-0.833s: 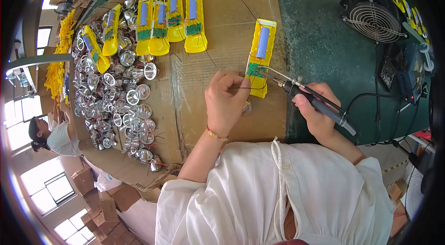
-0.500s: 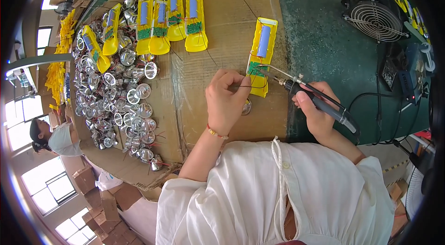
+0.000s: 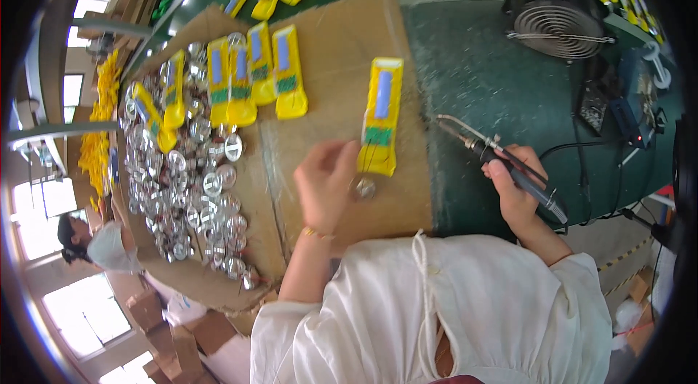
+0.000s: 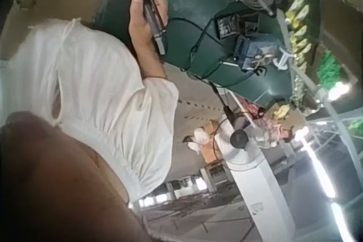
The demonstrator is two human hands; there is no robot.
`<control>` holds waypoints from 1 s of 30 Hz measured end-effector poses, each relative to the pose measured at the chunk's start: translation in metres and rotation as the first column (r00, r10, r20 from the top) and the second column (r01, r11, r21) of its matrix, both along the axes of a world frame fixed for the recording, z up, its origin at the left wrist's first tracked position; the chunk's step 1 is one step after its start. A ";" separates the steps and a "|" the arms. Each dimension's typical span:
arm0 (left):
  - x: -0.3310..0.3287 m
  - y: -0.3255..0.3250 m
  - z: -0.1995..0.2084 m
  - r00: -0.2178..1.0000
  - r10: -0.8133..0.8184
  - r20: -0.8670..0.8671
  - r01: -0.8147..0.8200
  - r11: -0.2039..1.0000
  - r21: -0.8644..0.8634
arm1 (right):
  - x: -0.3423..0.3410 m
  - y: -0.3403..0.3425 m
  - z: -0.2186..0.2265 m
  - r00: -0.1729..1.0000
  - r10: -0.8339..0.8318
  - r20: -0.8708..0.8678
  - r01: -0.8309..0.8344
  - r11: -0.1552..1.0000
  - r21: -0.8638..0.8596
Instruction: Soldering wires to circuit boards and assembling them into flashlight housings on an assembly line.
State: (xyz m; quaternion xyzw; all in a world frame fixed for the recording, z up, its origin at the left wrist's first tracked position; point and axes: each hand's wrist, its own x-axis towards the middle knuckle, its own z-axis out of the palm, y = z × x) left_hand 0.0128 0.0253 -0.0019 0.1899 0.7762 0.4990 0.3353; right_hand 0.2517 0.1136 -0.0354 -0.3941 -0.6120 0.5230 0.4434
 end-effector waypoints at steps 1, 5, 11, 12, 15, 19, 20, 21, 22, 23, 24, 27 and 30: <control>-0.007 0.000 -0.009 0.993 -0.080 -0.087 0.082 0.996 0.019 | 0.009 0.005 -0.003 0.998 0.015 0.055 -0.016 1.000 0.022; -0.017 0.014 0.001 0.872 -0.426 -0.241 0.382 0.900 -0.211 | 0.031 0.014 -0.003 0.990 -0.045 0.132 0.038 0.998 0.056; -0.009 0.161 0.033 0.455 -0.710 -0.537 0.607 0.689 -0.397 | 0.031 0.018 -0.001 0.994 0.024 0.104 -0.031 0.998 0.060; -0.003 0.195 0.035 0.404 -0.725 -0.558 0.618 0.666 -0.418 | 0.030 0.018 0.002 0.997 0.016 0.074 -0.019 0.999 0.039; 0.015 0.294 0.029 0.251 -0.746 -0.617 0.556 0.633 -0.539 | 0.029 0.021 -0.001 0.996 0.049 0.074 -0.045 0.998 -0.051; 0.028 0.386 0.004 0.466 -0.551 -0.692 0.479 0.815 -0.325 | 0.032 0.031 -0.009 0.996 0.092 0.005 -0.092 0.987 0.135; 0.030 0.393 0.007 0.473 -0.501 -0.725 0.504 0.829 -0.244 | 0.034 0.034 -0.011 0.997 0.073 0.002 -0.073 0.990 0.122; 0.023 0.394 0.008 0.440 -0.361 -0.822 0.516 0.851 -0.097 | 0.036 0.036 -0.012 0.997 0.079 -0.022 -0.076 0.991 0.106; 0.010 0.391 0.007 0.450 -0.233 -0.862 0.456 0.890 -0.002 | 0.035 0.036 -0.012 0.995 0.085 -0.050 -0.080 0.993 0.087; -0.015 0.389 0.004 0.237 -0.107 -0.965 0.500 0.866 0.027 | 0.032 0.037 -0.011 0.995 0.082 -0.052 -0.077 0.992 0.103; -0.023 0.379 0.008 0.280 -0.204 -0.938 0.415 0.907 -0.074 | 0.031 0.038 -0.010 0.997 0.065 -0.050 -0.060 0.994 0.092; -0.041 0.367 -0.019 0.359 -0.469 -0.807 0.381 0.863 -0.332 | 0.030 0.041 -0.011 0.997 0.067 -0.035 -0.063 0.992 0.112; -0.022 0.364 -0.028 0.345 -0.559 -0.754 0.400 0.815 -0.420 | 0.030 0.040 -0.013 0.994 0.105 0.002 -0.104 0.986 0.127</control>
